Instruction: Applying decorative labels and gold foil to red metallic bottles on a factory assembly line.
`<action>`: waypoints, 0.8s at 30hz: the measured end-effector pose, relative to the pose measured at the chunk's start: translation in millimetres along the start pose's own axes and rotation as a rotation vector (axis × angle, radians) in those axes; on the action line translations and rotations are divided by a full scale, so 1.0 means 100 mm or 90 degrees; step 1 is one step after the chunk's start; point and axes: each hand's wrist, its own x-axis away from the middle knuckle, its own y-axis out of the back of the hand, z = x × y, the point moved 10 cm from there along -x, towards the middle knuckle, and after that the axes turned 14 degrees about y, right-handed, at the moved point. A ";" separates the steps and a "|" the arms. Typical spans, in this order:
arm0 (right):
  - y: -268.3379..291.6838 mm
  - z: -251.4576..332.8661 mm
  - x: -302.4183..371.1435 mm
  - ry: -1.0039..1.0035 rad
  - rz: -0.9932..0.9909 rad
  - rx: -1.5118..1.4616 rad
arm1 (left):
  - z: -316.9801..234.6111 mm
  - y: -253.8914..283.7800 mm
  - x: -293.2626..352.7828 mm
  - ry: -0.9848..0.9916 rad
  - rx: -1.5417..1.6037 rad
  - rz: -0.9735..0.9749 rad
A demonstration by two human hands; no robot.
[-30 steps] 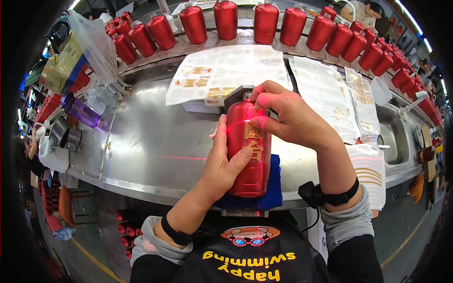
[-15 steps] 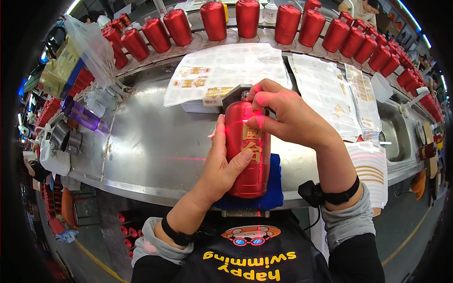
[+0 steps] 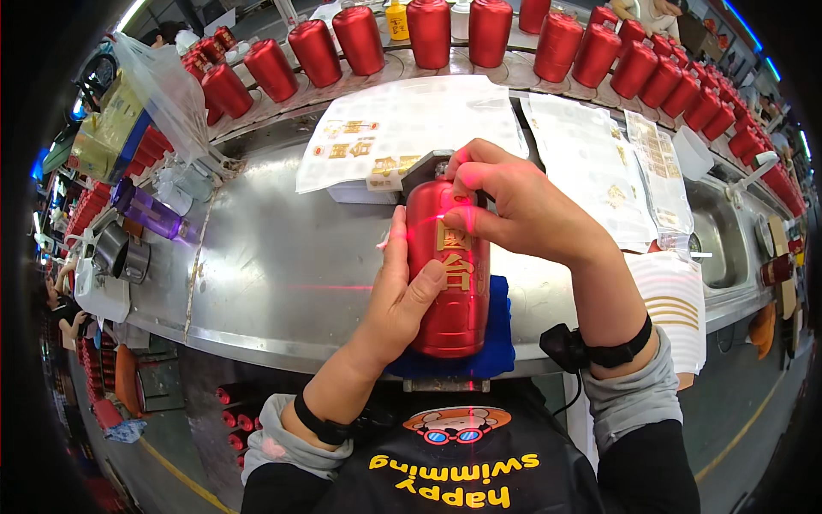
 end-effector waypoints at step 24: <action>0.26 -0.17 0.32 -0.116 -0.186 0.044 | 0.02 0.00 -0.01 -0.003 -0.005 -0.006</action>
